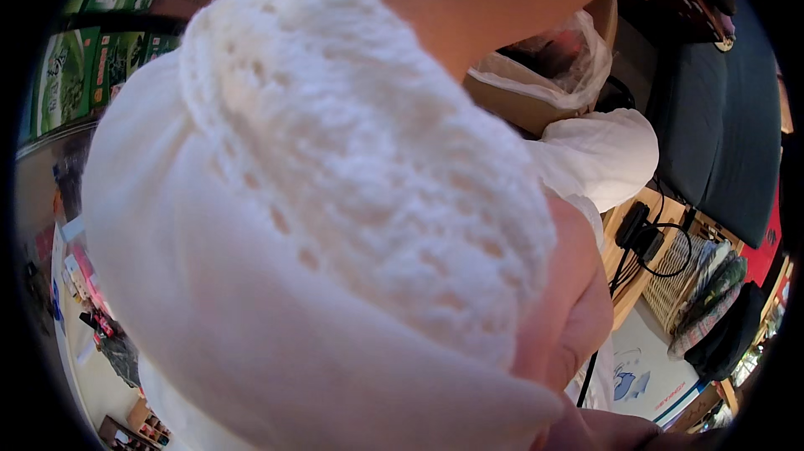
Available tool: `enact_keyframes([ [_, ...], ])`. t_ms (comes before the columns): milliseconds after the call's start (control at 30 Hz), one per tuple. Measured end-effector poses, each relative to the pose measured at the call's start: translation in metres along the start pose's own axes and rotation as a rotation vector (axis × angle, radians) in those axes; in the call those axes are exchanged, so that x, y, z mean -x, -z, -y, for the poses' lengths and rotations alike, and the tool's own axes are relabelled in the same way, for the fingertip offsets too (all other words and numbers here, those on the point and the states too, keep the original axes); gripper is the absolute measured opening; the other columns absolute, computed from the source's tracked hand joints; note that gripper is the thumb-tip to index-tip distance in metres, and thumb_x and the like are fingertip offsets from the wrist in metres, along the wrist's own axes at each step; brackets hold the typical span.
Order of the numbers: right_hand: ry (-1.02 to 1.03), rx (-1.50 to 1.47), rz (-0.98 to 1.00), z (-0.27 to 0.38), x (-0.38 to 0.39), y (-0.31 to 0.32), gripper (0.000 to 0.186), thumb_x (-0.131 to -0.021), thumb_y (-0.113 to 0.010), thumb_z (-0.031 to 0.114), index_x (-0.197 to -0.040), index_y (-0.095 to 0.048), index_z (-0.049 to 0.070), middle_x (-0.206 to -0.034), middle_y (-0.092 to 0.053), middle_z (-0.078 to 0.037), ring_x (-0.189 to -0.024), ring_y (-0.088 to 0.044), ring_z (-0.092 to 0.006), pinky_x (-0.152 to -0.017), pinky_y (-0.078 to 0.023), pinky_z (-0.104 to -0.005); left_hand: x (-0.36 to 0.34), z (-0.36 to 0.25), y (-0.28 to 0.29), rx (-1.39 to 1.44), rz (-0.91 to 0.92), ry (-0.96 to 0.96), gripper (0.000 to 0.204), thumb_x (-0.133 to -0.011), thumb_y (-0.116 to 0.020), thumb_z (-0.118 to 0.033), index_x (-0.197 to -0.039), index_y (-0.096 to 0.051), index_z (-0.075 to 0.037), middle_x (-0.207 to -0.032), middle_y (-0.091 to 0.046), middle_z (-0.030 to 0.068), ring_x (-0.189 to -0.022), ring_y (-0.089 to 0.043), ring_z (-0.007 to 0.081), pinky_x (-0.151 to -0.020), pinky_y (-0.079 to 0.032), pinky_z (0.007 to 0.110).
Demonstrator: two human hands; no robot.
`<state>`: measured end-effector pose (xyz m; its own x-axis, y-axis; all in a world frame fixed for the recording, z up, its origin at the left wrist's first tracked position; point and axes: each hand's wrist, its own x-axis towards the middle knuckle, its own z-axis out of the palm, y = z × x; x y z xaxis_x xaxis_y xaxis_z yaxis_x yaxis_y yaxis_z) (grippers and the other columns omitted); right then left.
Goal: The person repeatedly picks up small red packets from a cardboard box, places them into a clear plastic bag, and then removes them to place them back into the box. This repetitive cycle of inserting and removing the packets continues throughout the clip.
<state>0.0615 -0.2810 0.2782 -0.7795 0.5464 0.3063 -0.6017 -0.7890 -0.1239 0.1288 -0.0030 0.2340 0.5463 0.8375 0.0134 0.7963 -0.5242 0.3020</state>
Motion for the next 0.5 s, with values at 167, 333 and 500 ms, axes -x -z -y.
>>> enact_keyframes([
  [167, -0.052, -0.012, -0.025, 0.004, -0.002, -0.002, 0.022, -0.093, -0.053, 0.013, -0.104, -0.056, -0.006, -0.076, -0.057, -0.005, -0.063, -0.047, -0.0084, -0.056, -0.036, -0.0226, -0.001, 0.006, -0.002, 0.026, -0.014, -0.001, 0.042, -0.073, -0.07, -0.019, -0.111, -0.061, -0.003, -0.12, -0.057, 0.0182, -0.111, -0.057, 0.032, -0.091, -0.049, 0.039],
  [333, -0.122, 0.011, -0.092, 0.019, -0.003, -0.007, 0.023, -0.094, -0.052, 0.017, -0.103, -0.056, -0.004, -0.069, -0.055, -0.002, -0.054, -0.043, -0.0055, -0.05, -0.033, -0.0205, 0.0, 0.014, -0.003, 0.067, -0.045, -0.011, 0.041, -0.074, -0.07, -0.019, -0.111, -0.061, -0.003, -0.12, -0.057, 0.0185, -0.111, -0.057, 0.0324, -0.091, -0.049, 0.039],
  [500, -0.214, 0.121, -0.265, 0.048, -0.007, 0.007, 0.022, -0.097, -0.049, 0.022, -0.102, -0.055, 0.002, -0.054, -0.044, 0.004, -0.035, -0.029, -0.0023, -0.037, -0.02, -0.0202, -0.003, 0.053, -0.023, 0.167, -0.109, 0.029, 0.042, -0.075, -0.068, -0.02, -0.112, -0.06, -0.003, -0.121, -0.056, 0.0192, -0.112, -0.056, 0.0334, -0.092, -0.048, 0.039],
])
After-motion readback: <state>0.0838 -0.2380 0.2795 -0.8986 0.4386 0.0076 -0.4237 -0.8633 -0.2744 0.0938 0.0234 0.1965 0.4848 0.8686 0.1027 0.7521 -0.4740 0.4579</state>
